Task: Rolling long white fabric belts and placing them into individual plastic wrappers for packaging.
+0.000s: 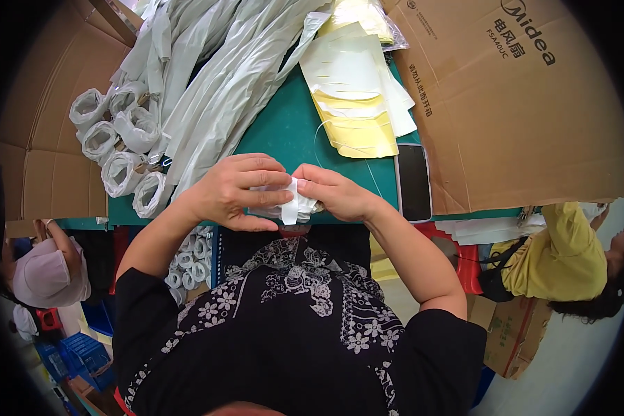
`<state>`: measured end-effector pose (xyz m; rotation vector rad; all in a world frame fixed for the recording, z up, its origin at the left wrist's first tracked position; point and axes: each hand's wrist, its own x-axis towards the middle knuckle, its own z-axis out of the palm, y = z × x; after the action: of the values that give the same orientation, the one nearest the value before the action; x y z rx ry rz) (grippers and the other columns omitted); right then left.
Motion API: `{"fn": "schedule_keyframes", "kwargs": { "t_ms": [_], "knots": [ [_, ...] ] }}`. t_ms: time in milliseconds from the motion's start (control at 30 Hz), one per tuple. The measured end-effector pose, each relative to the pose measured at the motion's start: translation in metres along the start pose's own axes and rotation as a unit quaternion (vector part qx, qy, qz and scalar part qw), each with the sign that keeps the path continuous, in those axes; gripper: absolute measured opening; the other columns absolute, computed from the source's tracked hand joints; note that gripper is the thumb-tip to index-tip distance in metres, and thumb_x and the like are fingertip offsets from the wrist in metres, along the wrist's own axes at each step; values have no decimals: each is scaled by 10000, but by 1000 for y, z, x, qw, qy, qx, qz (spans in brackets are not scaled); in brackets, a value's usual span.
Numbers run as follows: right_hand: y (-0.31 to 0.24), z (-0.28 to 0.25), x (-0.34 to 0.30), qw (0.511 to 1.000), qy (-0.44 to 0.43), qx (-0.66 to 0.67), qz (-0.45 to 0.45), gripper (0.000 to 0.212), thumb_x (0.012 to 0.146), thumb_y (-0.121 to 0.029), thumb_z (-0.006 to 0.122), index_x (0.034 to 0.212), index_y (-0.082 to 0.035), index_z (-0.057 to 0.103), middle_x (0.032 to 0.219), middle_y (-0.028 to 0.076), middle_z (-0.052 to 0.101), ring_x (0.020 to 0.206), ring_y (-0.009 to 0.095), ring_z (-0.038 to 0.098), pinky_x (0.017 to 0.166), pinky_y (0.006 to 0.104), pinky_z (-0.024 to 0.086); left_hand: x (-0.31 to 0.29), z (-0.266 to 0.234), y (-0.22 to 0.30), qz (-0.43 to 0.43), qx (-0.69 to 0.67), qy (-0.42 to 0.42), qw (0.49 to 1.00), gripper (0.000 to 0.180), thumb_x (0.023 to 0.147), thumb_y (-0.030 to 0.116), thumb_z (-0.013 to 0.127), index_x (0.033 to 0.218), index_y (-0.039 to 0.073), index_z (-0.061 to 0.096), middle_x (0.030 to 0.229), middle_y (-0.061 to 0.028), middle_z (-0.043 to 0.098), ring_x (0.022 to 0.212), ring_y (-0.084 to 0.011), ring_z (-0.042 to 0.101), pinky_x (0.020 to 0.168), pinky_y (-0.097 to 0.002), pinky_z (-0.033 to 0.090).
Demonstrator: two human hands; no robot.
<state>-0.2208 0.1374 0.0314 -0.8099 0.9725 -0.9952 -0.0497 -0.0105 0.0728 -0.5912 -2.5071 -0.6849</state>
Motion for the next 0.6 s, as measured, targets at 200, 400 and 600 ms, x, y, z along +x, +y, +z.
{"fn": "schedule_keyframes", "kwargs": {
  "t_ms": [200, 400, 600],
  "knots": [
    [3, 1, 2, 991, 28, 126, 28, 303, 956, -315, 413, 1072, -48, 497, 945, 16, 555, 842, 85, 539, 720, 236, 456, -7, 8, -3, 8, -11, 19, 1000, 309, 664, 112, 727, 959, 63, 650, 994, -88, 608, 909, -279, 611, 729, -344, 527],
    [-4, 7, 3, 993, 12, 60, 105, 334, 931, -306, 480, 1058, -5, 551, 958, 42, 601, 837, 89, 574, 730, 229, 478, -18, 16, -15, 20, -27, 29, 999, 230, 688, 25, 684, 916, 34, 652, 996, -95, 612, 946, -269, 611, 730, -346, 529],
    [2, 4, 12, 992, 54, 61, 98, 314, 922, -291, 504, 1019, -1, 572, 882, 33, 615, 750, 71, 580, 634, 211, 468, -9, 6, -11, -20, -33, -15, 999, 182, 704, 104, 688, 863, 31, 639, 920, -81, 595, 903, -246, 604, 806, -374, 505]
  ]
}}
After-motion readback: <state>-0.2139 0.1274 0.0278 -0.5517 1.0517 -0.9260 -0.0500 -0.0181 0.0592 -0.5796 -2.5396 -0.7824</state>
